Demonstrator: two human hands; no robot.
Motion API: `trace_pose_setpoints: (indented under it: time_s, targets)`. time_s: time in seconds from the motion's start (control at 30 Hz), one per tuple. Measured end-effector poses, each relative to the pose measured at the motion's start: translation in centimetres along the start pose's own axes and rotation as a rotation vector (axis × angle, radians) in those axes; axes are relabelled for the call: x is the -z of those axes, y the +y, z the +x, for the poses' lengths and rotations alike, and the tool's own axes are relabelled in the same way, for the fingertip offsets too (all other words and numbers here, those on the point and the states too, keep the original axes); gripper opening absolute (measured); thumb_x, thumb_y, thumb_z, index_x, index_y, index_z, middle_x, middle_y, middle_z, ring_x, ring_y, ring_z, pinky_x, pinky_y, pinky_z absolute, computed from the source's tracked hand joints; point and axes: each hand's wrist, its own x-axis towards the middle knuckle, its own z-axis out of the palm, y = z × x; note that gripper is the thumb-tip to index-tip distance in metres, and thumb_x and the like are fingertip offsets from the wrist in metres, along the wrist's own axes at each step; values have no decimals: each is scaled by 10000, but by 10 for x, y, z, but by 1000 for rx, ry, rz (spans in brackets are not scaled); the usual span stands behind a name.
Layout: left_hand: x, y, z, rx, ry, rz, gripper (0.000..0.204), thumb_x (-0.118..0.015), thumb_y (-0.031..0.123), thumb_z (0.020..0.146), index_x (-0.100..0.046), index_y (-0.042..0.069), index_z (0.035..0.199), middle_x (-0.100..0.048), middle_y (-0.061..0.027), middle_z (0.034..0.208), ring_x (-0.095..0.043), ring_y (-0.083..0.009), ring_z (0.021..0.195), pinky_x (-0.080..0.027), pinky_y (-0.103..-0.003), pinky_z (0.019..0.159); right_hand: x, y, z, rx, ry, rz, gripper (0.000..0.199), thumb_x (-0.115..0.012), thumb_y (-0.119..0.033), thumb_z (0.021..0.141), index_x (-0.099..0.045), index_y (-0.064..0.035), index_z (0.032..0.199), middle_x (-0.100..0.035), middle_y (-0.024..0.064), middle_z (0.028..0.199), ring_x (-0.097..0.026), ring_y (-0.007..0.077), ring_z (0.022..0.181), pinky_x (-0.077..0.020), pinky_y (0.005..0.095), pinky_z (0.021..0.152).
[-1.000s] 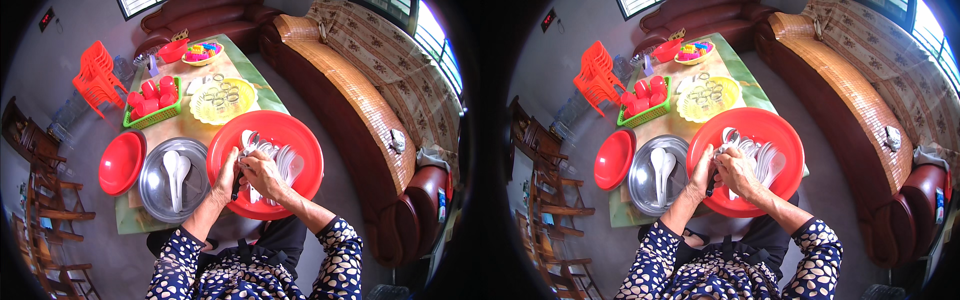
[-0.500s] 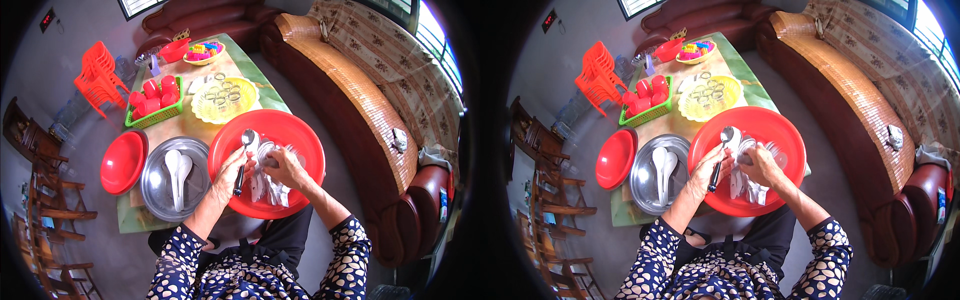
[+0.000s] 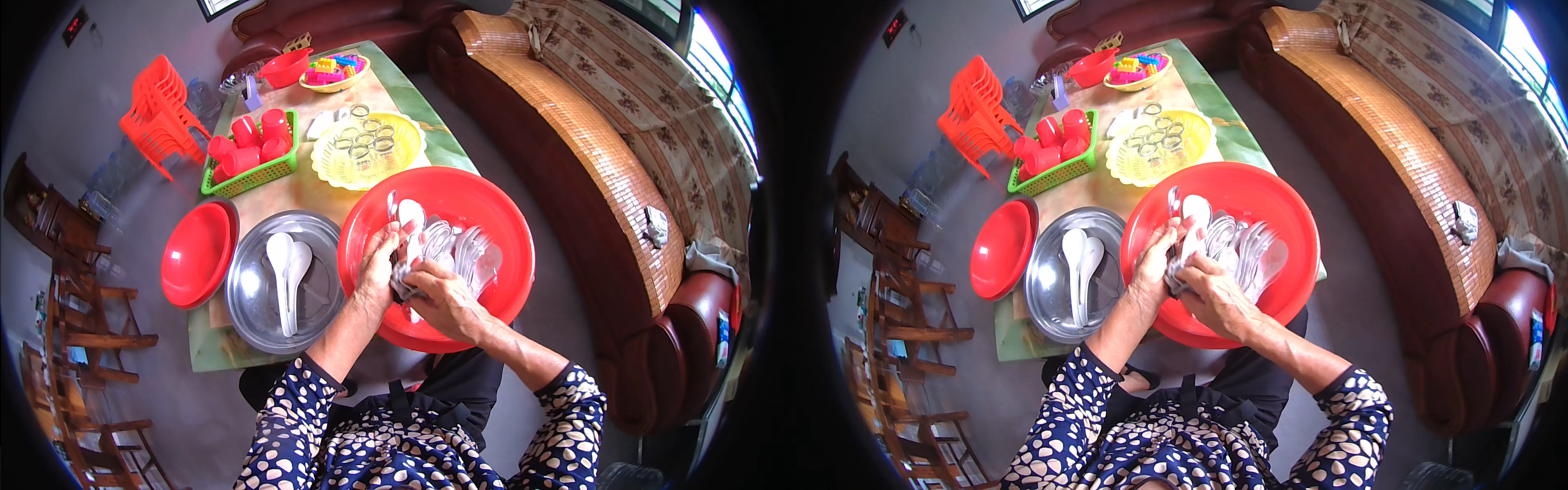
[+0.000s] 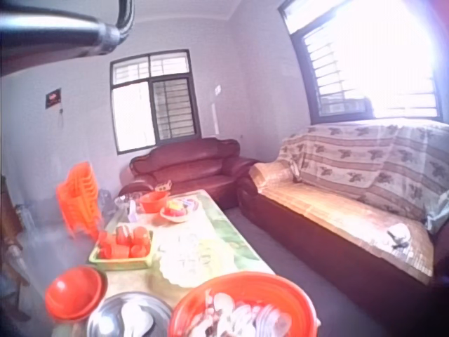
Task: The person dries various kitchen items, including cups, bowls, and spoons, using a cloth. They wipe each item individually and place the dried items into a metal tray or a red plastic basin. The person moves between a wooden table and a glass table during the process.
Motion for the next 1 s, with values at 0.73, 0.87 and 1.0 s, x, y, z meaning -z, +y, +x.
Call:
trace_pose_setpoints:
  time_s: [0.73, 0.87, 1.0]
  targets:
    - [-23, 5, -21, -58, -132, -15, 299, -543, 58, 844, -530, 65, 1143, -598, -22, 996, -580, -135, 863, -513, -296, 703, 8, 42, 77, -72, 375, -156, 370, -639, -22, 678, -634, -81, 1043, -545, 149, 946, -571, 316, 889, -482, 372, 759]
    - [-8, 7, -12, 4, -169, -225, 205, -474, 191, 897, -552, 86, 1055, -599, -25, 1012, -551, -148, 944, -480, -337, 783, 0, 35, 65, -57, 330, -107, 347, -647, -7, 677, -639, -61, 1020, -563, 122, 961, -575, 293, 937, -486, 355, 775]
    - [-15, 5, -10, -23, -128, -249, 190, -489, 233, 919, -551, 78, 1009, -612, -44, 982, -565, -163, 909, -479, -352, 788, 2, 38, 42, -49, 176, -55, 310, -646, 24, 666, -634, -32, 971, -567, 123, 972, -584, 291, 918, -489, 347, 777]
